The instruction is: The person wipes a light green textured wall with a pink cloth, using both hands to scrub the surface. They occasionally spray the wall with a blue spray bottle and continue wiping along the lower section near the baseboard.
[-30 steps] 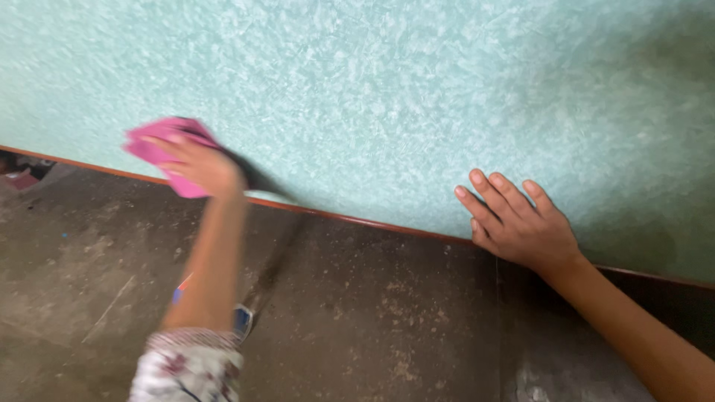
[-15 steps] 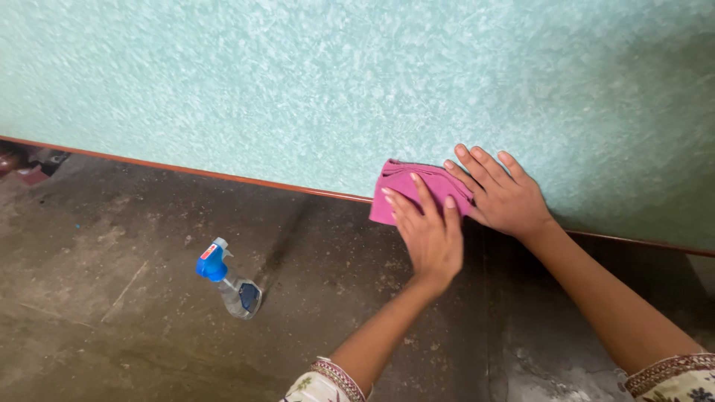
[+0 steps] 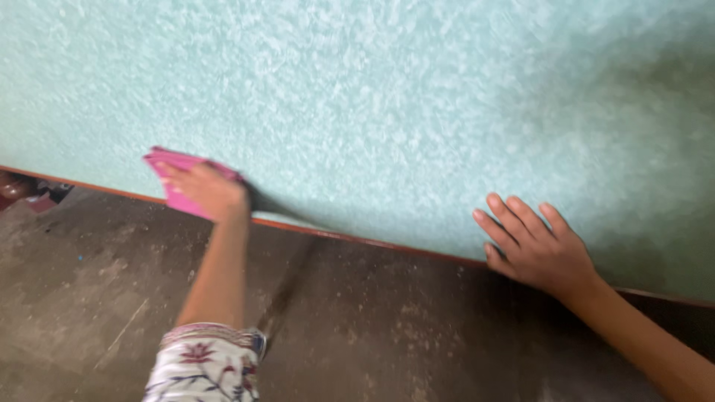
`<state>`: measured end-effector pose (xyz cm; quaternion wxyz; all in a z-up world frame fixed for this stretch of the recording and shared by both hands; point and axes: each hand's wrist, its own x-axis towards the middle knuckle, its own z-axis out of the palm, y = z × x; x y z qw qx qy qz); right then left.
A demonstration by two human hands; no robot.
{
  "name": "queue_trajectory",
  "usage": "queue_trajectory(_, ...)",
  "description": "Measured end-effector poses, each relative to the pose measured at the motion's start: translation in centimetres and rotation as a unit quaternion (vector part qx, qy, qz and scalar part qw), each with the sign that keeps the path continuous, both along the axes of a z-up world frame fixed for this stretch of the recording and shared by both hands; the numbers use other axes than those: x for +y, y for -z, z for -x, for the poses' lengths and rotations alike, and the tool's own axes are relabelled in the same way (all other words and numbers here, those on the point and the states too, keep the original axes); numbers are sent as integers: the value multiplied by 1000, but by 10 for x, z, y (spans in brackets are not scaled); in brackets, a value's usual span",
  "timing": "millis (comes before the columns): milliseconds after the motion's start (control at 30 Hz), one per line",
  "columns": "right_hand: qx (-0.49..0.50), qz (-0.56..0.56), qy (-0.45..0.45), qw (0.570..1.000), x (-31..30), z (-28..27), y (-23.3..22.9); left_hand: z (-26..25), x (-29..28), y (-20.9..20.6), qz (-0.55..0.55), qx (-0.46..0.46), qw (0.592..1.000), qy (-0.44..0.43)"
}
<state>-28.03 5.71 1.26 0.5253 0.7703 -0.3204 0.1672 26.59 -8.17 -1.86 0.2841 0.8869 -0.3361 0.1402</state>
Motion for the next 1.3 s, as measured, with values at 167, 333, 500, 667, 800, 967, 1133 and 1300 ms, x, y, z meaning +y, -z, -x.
queue_trajectory(167,11,5,-12,1000,-11,7,11,-105,-35,31,369,178,907,99)
queue_trajectory(333,5,13,-6,1000,-12,9,16,-87,-39,53,371,257,888,89)
queue_trajectory(500,1,2,1,1000,-4,3,5,68,1,51,295,222,929,37)
queue_trajectory(667,-1,-2,-4,1000,2,-2,-3,280,111,19,340,311,856,235)
queue_trajectory(800,-14,-8,4,1000,9,-5,-4,373,168,-2,226,404,817,343)
queue_trajectory(967,-15,-5,17,1000,11,-5,-9,379,164,-18,214,404,831,318)
queue_trajectory(1133,-2,1,10,1000,10,-5,-3,298,120,-21,234,339,884,221)
queue_trajectory(1300,12,-4,30,999,-2,3,6,159,43,3,319,315,885,128)
